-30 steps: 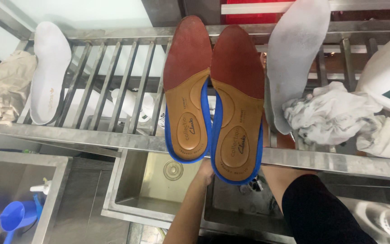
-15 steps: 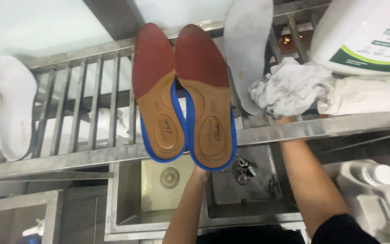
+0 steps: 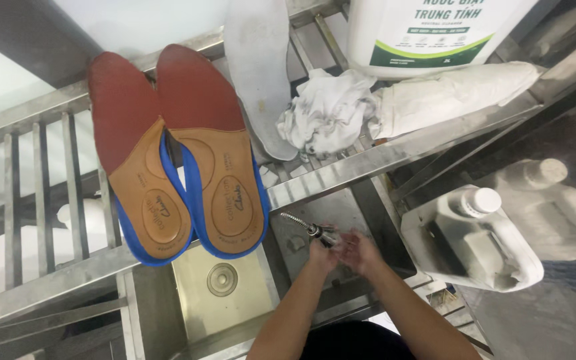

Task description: The person cleans a pair of white clogs by scrubbing them with a sponge and rinsing them with a handheld sprayer. They then rinse their hands and walk away from the sink area.

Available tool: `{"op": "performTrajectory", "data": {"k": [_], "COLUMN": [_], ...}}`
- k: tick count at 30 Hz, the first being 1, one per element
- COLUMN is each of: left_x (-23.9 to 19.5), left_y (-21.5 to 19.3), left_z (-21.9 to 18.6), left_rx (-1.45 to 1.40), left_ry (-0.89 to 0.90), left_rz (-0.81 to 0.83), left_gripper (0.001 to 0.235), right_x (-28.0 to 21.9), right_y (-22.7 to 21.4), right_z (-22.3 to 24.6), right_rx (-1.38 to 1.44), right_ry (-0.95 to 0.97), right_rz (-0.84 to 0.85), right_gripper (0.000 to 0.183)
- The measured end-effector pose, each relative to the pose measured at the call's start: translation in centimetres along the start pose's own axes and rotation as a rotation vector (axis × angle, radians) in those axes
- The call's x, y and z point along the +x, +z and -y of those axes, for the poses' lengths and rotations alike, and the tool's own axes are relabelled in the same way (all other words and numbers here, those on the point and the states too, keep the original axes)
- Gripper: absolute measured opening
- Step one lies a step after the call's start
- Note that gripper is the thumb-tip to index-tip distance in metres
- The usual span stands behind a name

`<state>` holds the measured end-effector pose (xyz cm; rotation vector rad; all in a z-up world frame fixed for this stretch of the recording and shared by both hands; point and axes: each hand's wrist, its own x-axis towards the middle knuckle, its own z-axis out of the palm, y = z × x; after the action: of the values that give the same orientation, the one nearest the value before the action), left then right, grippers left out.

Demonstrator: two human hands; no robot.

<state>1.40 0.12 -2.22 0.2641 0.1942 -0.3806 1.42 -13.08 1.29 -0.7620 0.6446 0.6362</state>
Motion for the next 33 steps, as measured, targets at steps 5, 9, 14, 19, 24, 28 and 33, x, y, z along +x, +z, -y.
{"op": "performTrajectory", "data": {"k": [5, 9, 14, 19, 24, 28, 33], "left_x": [0.7, 0.9, 0.9, 1.3, 0.4, 0.4, 0.4], "left_y": [-1.3, -2.4, -1.4, -0.7, 0.0, 1.4, 3.3], "left_z": [1.1, 1.9, 1.0, -2.1, 0.1, 0.0, -3.0], "left_rx": [0.539, 0.490, 1.105, 0.312, 0.734, 0.499, -0.094], "left_ry": [0.510, 0.597, 0.500, 0.260, 0.376, 0.359, -0.018], "left_rz": [-0.425, -0.382, -0.403, -0.306, -0.336, -0.314, -0.334], "left_gripper": [0.078, 0.070, 0.053, 0.066, 0.056, 0.040, 0.040], "right_x": [-2.5, -3.3, -1.5, 0.1, 3.3, 4.3, 3.2], "right_y": [5.0, 8.5, 8.9, 7.7, 7.7, 5.8, 3.5], "right_z": [-4.1, -2.4, -0.6, -4.7, -0.5, 2.2, 0.1], "right_rx": [0.121, 0.037, 0.062, 0.064, 0.013, 0.235, 0.126], "right_ry": [-0.074, -0.041, -0.011, 0.013, -0.061, -0.225, -0.018], "right_rz": [0.117, 0.076, -0.025, 0.004, -0.067, 0.213, 0.163], "right_gripper": [0.037, 0.038, 0.060, 0.059, 0.059, 0.067, 0.057]}}
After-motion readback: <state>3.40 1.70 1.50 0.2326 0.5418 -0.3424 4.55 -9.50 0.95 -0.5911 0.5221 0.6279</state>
